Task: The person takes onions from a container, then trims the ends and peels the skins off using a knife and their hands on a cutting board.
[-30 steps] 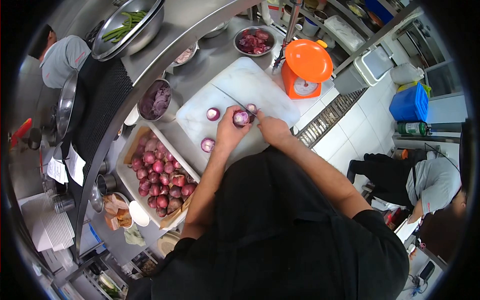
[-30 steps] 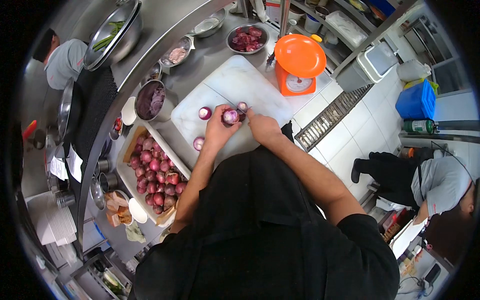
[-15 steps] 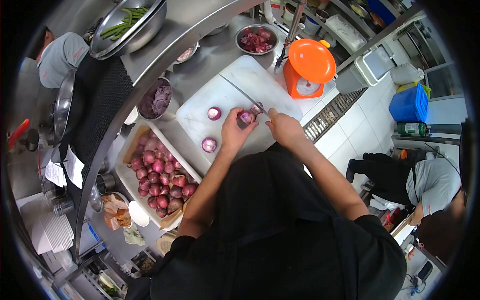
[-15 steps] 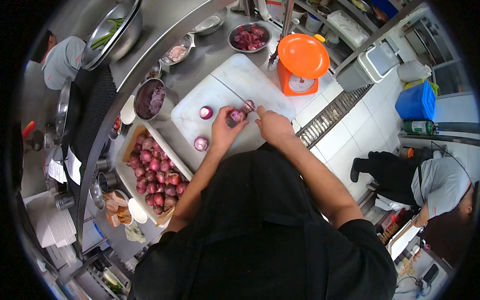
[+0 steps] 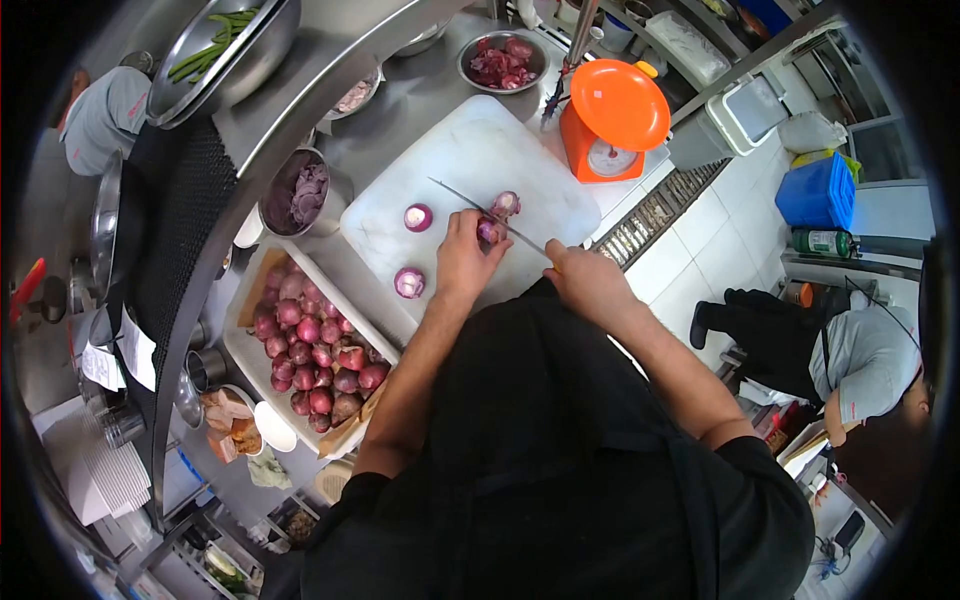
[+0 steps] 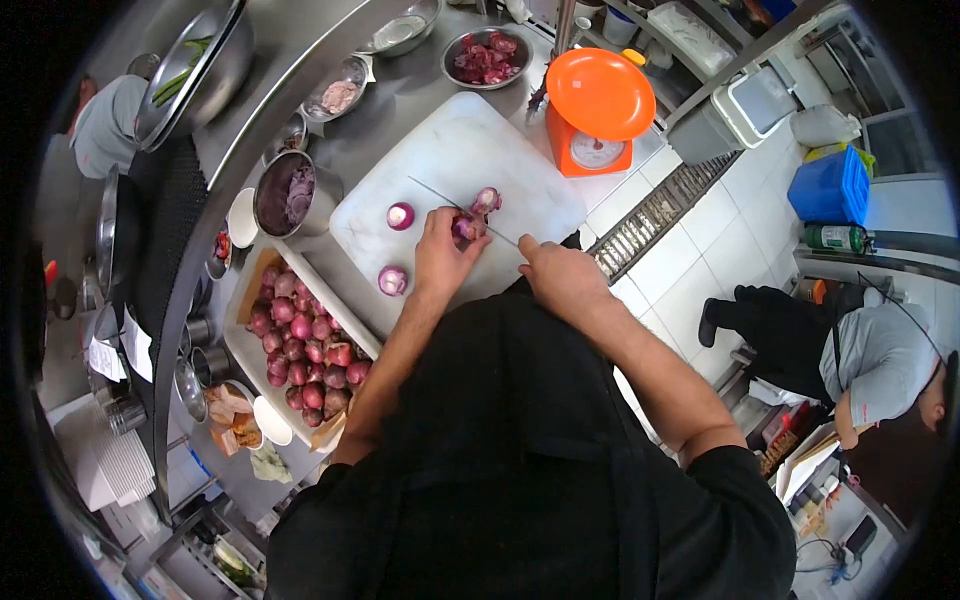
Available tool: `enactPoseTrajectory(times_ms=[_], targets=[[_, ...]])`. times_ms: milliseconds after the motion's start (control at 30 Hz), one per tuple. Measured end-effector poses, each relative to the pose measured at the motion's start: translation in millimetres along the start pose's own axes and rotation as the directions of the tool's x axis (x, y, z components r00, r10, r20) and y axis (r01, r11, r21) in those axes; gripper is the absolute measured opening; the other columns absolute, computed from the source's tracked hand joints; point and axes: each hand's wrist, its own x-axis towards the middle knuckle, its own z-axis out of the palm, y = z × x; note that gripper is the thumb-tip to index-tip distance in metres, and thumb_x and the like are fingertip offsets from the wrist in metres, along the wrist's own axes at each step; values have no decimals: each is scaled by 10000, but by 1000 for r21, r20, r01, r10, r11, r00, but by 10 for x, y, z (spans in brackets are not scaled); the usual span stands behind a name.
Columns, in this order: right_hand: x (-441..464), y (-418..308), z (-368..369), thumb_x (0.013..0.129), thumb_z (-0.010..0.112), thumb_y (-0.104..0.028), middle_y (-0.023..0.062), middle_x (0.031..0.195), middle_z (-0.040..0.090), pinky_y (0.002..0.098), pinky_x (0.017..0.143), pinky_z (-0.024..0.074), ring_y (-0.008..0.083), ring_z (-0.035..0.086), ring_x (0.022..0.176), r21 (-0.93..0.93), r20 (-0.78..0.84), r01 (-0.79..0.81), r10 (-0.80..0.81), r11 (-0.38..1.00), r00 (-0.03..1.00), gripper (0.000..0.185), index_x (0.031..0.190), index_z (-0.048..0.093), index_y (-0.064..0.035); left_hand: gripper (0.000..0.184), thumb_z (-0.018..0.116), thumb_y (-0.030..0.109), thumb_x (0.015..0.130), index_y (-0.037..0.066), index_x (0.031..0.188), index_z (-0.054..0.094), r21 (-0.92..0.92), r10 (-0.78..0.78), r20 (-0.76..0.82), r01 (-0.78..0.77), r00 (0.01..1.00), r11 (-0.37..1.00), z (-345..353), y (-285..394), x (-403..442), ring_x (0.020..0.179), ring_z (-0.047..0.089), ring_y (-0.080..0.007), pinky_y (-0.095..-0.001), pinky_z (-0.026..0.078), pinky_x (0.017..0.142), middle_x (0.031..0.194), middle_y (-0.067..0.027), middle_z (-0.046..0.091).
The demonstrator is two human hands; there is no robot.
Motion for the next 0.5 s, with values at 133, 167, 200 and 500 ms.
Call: enactPoseTrajectory(times_ms=[133, 167, 200, 500], targets=[[-105, -16, -7, 1052, 623, -255, 218, 951, 734, 518, 722, 604, 404, 757, 851, -53, -4, 1, -1, 999, 1000, 279, 1188, 539, -26, 484, 899, 248, 832, 45, 1109, 557, 106, -19, 41, 15, 999, 994, -62, 88, 2, 954, 690, -385, -475, 597, 789, 1115, -169, 621], [-115, -26, -20, 1051, 623, -248, 216, 945, 734, 516, 719, 604, 401, 758, 845, -61, 4, -6, 6, 998, 1000, 273, 1185, 539, -25, 477, 892, 247, 838, 45, 1108, 554, 104, -23, 49, 18, 999, 994, -79, 112, 6, 952, 687, -391, -485, 590, 787, 1111, -170, 619], [-124, -38, -36, 1051, 623, -240, 214, 940, 734, 515, 716, 605, 398, 760, 839, -68, 12, -14, 15, 998, 1000, 266, 1182, 540, -25, 470, 886, 245, 844, 45, 1106, 551, 101, -27, 58, 21, 998, 995, -93, 136, 10, 950, 684, -398, -494, 584, 785, 1107, -172, 616], [138, -74, 53, 1050, 604, -190, 238, 971, 744, 541, 752, 588, 430, 747, 879, 11, 25, 15, -16, 1000, 1000, 221, 1168, 530, -18, 428, 861, 223, 865, 65, 1113, 551, 73, -1, 56, -3, 998, 997, -28, 94, 3, 949, 672, -405, -503, 570, 780, 1093, -165, 605]])
